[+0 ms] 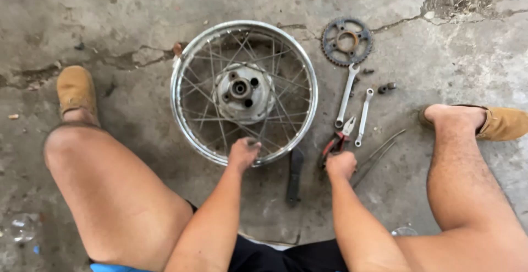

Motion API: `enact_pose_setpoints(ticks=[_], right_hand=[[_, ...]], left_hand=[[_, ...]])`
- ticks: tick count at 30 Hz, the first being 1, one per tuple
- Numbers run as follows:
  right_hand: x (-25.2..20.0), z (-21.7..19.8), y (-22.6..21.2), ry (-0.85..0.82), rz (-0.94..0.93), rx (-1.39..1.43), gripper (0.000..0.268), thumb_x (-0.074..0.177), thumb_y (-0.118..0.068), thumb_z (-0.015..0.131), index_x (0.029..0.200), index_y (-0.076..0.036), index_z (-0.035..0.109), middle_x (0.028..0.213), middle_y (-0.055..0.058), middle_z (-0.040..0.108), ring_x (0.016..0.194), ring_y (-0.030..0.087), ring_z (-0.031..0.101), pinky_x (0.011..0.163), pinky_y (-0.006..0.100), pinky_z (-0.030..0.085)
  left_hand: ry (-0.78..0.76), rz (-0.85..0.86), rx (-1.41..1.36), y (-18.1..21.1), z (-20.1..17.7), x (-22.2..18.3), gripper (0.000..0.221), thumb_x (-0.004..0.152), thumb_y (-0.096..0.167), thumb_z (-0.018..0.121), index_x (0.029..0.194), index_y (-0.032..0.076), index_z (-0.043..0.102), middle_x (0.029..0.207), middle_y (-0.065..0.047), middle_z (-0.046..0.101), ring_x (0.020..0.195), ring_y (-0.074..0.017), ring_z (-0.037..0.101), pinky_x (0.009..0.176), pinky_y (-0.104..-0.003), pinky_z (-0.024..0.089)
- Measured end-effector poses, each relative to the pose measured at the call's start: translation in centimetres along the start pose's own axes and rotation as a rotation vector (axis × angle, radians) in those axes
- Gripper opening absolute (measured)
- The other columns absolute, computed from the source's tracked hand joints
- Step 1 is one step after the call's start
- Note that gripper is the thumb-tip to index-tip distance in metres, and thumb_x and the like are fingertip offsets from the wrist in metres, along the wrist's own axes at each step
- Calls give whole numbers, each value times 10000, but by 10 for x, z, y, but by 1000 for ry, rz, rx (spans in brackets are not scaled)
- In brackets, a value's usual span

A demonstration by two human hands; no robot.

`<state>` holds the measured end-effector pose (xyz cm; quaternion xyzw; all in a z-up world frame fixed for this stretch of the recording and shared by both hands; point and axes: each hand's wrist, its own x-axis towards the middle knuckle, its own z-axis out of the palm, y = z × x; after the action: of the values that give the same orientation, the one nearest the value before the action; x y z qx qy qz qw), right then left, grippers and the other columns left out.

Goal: The person sits on a concrete floor with a motorcycle spoked wheel in front of them and uses a small spoke wrench to turn spoke nipples around the rim, adjusting individual spokes while steadying the wheel with the other hand. A sprocket, wrenches and pliers lie beside them on the floor.

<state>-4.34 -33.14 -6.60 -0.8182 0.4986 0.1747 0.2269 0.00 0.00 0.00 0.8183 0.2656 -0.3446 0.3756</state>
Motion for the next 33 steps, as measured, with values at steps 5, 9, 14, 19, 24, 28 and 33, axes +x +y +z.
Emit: enact_pose_setpoints(ticks=[5,9,14,19,24,28,33], right_hand=[[-14,16,5,-125,20,-113,333,785,-239,829,1041,-26,813,1009,250,773,1046,422,730,872,513,609],[-61,-12,-29,-36,-1,32,384,935,-400,626,1098,-91,786,1056,237,763,1091,414,713,918,547,587],[-64,12,-45,151,-265,191,363,1039,-222,547,1136,119,625,1069,399,684,1114,533,656,998,617,504],[-130,-17,-92,-319,-546,151,387,1049,-157,503,1206,173,633,1191,440,638,1234,588,550,1064,667,437],[-127,14,-86,-549,-566,-238,338,987,-305,602,1168,-76,772,1172,244,744,1223,439,643,1045,574,517],[-146,11,-98,-559,-603,-336,314,937,-295,650,1103,-67,787,1112,226,763,1175,409,677,1007,557,532],[-133,18,-91,-498,-559,-387,330,835,-294,681,995,-32,804,1044,206,781,1116,395,708,957,543,555]], left_hand=[[1,64,26,-22,8,4,296,907,355,681,1148,224,791,1106,-123,772,1135,-346,693,935,-472,576],[-20,107,119,-29,14,13,269,915,325,646,1135,277,792,1095,-85,776,1135,-322,693,939,-479,574],[-89,192,30,-45,18,16,309,928,198,589,1156,258,789,1150,-102,766,1183,-356,663,992,-485,552],[-133,231,-104,-28,-21,-19,348,958,126,521,1196,147,774,1191,-204,741,1207,-426,641,1016,-507,528],[-99,244,119,-23,-55,-50,308,941,246,639,1228,241,753,1181,-90,756,1187,-323,675,1009,-475,555],[-90,273,127,-27,-51,-43,298,913,269,699,1204,251,762,1177,-85,756,1166,-336,684,977,-476,577],[-97,371,341,-30,-31,-40,346,917,395,739,1247,290,747,1278,-113,645,1217,-371,590,1020,-472,558]])
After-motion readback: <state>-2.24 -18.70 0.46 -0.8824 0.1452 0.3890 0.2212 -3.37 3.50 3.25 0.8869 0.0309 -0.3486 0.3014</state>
